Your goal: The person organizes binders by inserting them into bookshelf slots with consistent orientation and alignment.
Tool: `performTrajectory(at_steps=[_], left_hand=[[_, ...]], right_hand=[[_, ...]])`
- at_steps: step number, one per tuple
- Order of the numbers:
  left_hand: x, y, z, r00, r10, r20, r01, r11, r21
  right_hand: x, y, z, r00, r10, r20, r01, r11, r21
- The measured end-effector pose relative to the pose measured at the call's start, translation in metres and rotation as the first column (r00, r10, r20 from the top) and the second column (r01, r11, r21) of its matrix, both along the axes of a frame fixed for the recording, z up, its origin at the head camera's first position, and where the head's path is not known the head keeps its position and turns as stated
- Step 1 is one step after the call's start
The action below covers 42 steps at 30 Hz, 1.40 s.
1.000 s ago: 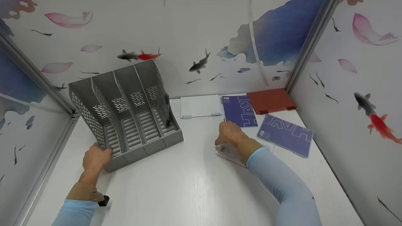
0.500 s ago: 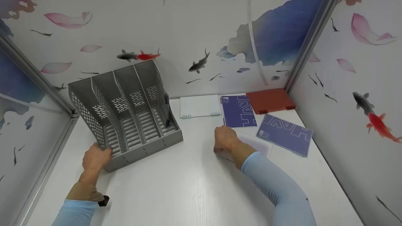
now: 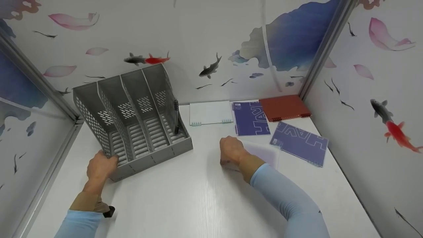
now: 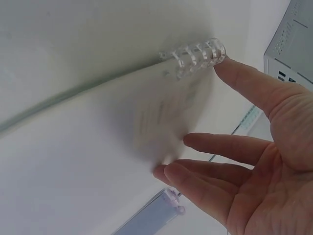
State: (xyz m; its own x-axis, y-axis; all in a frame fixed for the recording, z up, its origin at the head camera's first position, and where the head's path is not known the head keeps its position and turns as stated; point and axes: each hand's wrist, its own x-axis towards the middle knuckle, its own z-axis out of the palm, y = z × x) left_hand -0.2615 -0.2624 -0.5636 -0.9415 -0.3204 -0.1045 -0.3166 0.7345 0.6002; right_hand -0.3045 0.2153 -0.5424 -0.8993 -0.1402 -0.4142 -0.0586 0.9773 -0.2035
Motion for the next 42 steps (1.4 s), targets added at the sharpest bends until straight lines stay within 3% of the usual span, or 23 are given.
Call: performTrajectory(at_steps=[25,33,42], left_hand=[[-0.002,-0.002,-0.001,1.0,-0.005,0.014,0.005,1.0,-0.019],[-0.002,-0.002,0.0,0.999,-0.009,0.049,0.01,1.0,-0.018],[-0.001,-0.002,-0.002,0.999,-0.008,0.032,0.009,1.0,-0.01]], right_hand=[[0.011,-0.017,-0.003,0.998,0.055,-0.032,-0.056,0.998,-0.031],[0.013,-0.018,-0.005,0.995,0.085,-0.043,-0.087,0.996,-0.037],[0.017,-0.017,-0.005,0.995,0.093,-0.039,-0.095,0.995,-0.029]])
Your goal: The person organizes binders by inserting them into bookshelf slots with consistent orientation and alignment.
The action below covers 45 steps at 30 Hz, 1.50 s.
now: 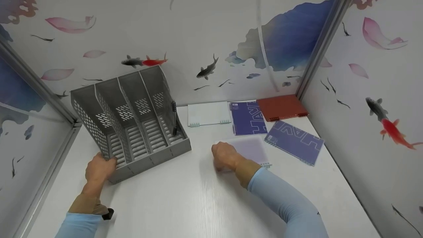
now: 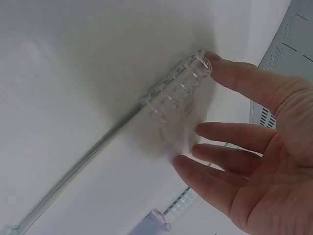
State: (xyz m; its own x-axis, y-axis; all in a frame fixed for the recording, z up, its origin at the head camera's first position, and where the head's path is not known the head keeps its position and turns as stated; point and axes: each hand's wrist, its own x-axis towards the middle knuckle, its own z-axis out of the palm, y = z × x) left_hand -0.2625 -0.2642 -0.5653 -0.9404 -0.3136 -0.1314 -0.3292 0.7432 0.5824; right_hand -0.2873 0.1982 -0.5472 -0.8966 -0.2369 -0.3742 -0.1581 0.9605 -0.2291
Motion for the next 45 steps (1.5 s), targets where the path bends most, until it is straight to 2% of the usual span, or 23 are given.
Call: performTrajectory(at_steps=[7,18,25,29,32,35,39,45], left_hand=[[0.001,0.0,-0.001,1.0,-0.002,-0.01,0.002,1.0,-0.009],[0.002,-0.001,-0.002,1.0,-0.002,-0.025,0.002,1.0,-0.02],[0.002,0.0,-0.002,1.0,-0.001,0.0,0.001,1.0,-0.02],[0.002,0.0,0.0,1.0,0.002,0.004,-0.002,1.0,-0.016],[0.001,0.0,0.0,1.0,0.0,0.004,0.0,1.0,-0.01],[0.001,0.001,0.001,1.0,-0.005,0.002,0.005,1.0,-0.005],[0.002,0.001,0.001,1.0,-0.008,0.002,0.008,1.0,-0.005],[0.002,0.001,0.003,1.0,-0.004,0.008,0.004,1.0,-0.005]], right_hand=[[0.005,0.006,-0.001,0.995,0.082,-0.059,-0.083,0.997,-0.01],[0.009,0.011,-0.003,0.999,0.039,0.022,-0.038,0.998,-0.05],[0.014,0.022,-0.007,0.999,-0.01,0.04,0.016,0.99,-0.141],[0.019,0.038,-0.005,1.0,-0.009,-0.014,0.006,0.986,-0.167],[0.02,0.054,-0.001,0.998,-0.01,-0.055,0.002,0.988,-0.152],[0.021,0.073,0.004,0.997,-0.045,-0.062,0.036,0.99,-0.133],[0.022,0.101,0.011,0.995,-0.095,-0.036,0.09,0.989,-0.121],[0.025,0.135,0.016,0.997,-0.075,0.008,0.076,0.996,-0.052]])
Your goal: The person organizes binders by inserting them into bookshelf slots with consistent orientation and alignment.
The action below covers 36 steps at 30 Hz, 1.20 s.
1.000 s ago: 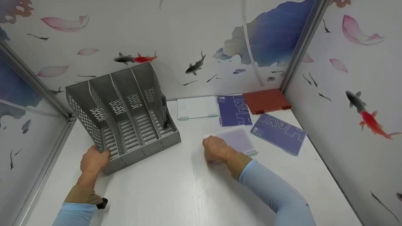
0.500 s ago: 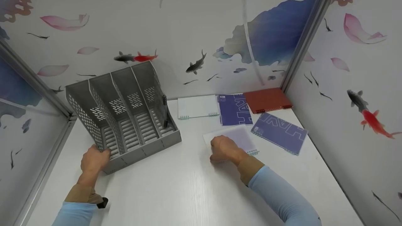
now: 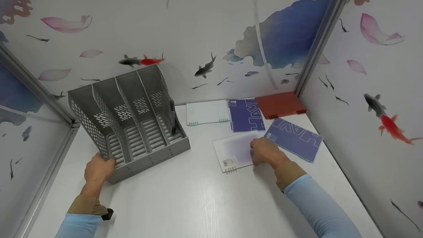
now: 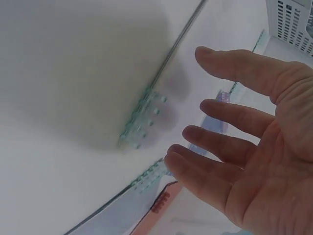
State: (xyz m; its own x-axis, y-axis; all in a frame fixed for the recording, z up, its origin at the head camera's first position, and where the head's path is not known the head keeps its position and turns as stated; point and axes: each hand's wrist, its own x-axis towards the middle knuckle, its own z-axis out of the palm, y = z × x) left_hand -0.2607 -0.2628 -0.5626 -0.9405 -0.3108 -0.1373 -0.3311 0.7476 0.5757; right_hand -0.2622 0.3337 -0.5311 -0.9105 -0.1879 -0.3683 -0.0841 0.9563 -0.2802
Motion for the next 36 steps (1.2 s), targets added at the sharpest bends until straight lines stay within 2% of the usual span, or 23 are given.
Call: performTrajectory(at_steps=[5,10,13,16,20,24,26,28,32,36], left_hand=[[0.0,-0.001,0.0,1.0,-0.001,0.008,0.001,1.0,0.002],[0.0,-0.001,0.001,1.0,0.006,0.017,-0.007,1.0,0.012],[-0.001,-0.001,0.0,1.0,0.009,0.015,-0.009,1.0,0.011],[-0.001,-0.001,0.0,1.0,0.007,0.004,-0.007,1.0,0.009],[-0.002,-0.002,-0.001,1.0,0.007,-0.021,-0.007,1.0,0.007],[-0.001,-0.002,-0.001,1.0,0.011,-0.029,-0.011,1.0,0.002],[-0.001,-0.003,-0.001,1.0,0.012,-0.022,-0.012,1.0,0.002],[-0.001,-0.003,-0.002,1.0,0.01,-0.013,-0.01,1.0,0.002],[-0.001,-0.002,-0.002,1.0,0.013,0.0,-0.013,1.0,0.004],[-0.001,0.0,-0.003,1.0,0.015,-0.004,-0.015,1.0,0.009]], right_hand=[[0.003,0.012,-0.002,0.998,0.055,0.014,-0.056,0.995,0.08],[0.007,0.018,-0.011,0.981,0.171,-0.087,-0.158,0.978,0.138],[0.008,0.022,-0.019,0.954,0.232,-0.192,-0.199,0.964,0.177],[0.01,0.025,-0.025,0.913,0.298,-0.279,-0.237,0.943,0.234],[0.009,0.028,-0.032,0.878,0.352,-0.323,-0.265,0.922,0.283],[0.008,0.028,-0.039,0.862,0.359,-0.357,-0.259,0.919,0.299],[0.008,0.028,-0.043,0.85,0.347,-0.396,-0.242,0.925,0.292],[0.008,0.027,-0.046,0.847,0.322,-0.423,-0.218,0.936,0.277],[0.005,0.022,-0.052,0.859,0.254,-0.444,-0.155,0.957,0.247],[0.0,0.02,-0.06,0.865,0.205,-0.458,-0.1,0.965,0.243]])
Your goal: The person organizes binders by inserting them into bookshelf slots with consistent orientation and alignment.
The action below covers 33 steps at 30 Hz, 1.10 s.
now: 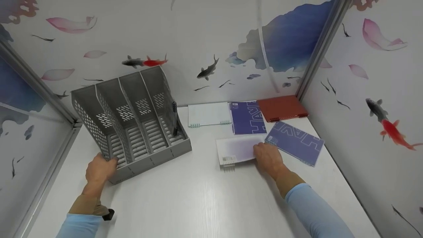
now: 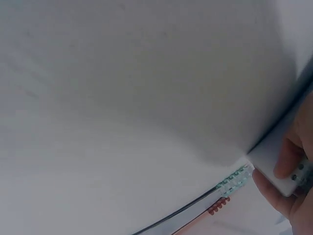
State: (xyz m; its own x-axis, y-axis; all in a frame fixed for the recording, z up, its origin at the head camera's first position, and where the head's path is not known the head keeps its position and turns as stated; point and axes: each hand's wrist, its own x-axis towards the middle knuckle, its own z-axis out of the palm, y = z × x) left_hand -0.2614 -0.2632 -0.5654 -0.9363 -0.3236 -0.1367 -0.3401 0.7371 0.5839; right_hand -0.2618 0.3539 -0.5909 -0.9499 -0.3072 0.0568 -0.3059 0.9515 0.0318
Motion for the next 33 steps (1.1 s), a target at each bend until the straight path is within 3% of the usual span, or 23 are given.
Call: performTrajectory(at_steps=[5,13,20,26,33], left_hand=[[0.001,0.0,0.0,1.0,-0.008,-0.004,0.008,1.0,0.002],[0.001,-0.002,-0.001,1.0,-0.021,-0.002,0.021,1.0,-0.003],[0.002,-0.001,-0.002,1.0,-0.023,-0.007,0.023,1.0,-0.006],[0.0,-0.001,0.0,1.0,-0.02,-0.002,0.02,1.0,-0.006],[0.0,-0.001,0.001,1.0,-0.017,0.007,0.017,1.0,0.002]], right_hand=[[-0.003,0.001,-0.003,1.0,-0.007,0.005,0.007,1.0,0.004],[-0.016,-0.003,0.017,0.996,0.03,-0.085,-0.03,1.0,-0.004],[-0.025,-0.008,0.041,1.0,0.023,0.005,-0.023,1.0,0.006],[-0.029,-0.009,0.062,0.999,0.008,0.04,-0.006,0.999,-0.041],[-0.032,-0.007,0.069,0.997,0.05,0.058,-0.045,0.995,-0.086]])
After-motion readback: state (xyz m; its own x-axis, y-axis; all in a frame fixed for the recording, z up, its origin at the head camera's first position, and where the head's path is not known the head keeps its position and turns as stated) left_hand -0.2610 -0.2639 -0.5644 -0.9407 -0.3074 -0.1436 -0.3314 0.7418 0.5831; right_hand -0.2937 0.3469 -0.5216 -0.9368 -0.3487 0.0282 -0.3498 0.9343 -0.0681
